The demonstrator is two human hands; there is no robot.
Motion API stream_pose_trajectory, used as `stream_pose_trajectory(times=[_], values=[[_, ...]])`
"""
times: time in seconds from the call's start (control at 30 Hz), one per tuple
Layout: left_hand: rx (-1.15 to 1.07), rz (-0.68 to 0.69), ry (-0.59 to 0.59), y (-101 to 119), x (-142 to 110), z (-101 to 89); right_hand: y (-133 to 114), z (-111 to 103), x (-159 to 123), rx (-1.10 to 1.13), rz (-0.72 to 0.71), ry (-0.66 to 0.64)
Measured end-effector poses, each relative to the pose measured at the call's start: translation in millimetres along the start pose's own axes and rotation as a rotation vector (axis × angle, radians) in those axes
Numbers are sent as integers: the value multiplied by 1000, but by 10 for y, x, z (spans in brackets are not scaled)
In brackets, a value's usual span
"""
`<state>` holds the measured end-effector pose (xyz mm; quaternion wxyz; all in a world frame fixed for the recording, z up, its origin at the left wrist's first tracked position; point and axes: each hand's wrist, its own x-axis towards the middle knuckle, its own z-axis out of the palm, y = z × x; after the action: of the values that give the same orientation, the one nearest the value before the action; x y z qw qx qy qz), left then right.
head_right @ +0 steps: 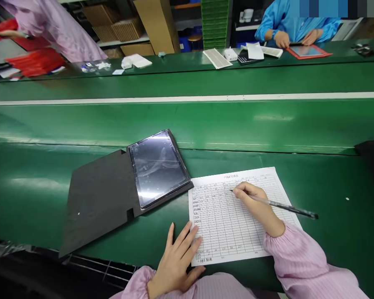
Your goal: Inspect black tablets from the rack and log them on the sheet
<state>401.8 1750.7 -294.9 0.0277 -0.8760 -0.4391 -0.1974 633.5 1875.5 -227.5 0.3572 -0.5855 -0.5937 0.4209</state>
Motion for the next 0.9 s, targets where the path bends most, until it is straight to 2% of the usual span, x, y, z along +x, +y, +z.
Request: stream_pose_trajectory(times=[0.17,0.33,0.67,0.9], values=[[-58,19,85,-29,17,31,47,64,51,-28,55,79],[-73,30,159,-53,68,15,70,86,54,-39,77,93],[-68,29,151,-56,62,33,81,99,74,-33,15,52],[-77,28,145,-65,46,54,227,202,55,-126,-13,182]])
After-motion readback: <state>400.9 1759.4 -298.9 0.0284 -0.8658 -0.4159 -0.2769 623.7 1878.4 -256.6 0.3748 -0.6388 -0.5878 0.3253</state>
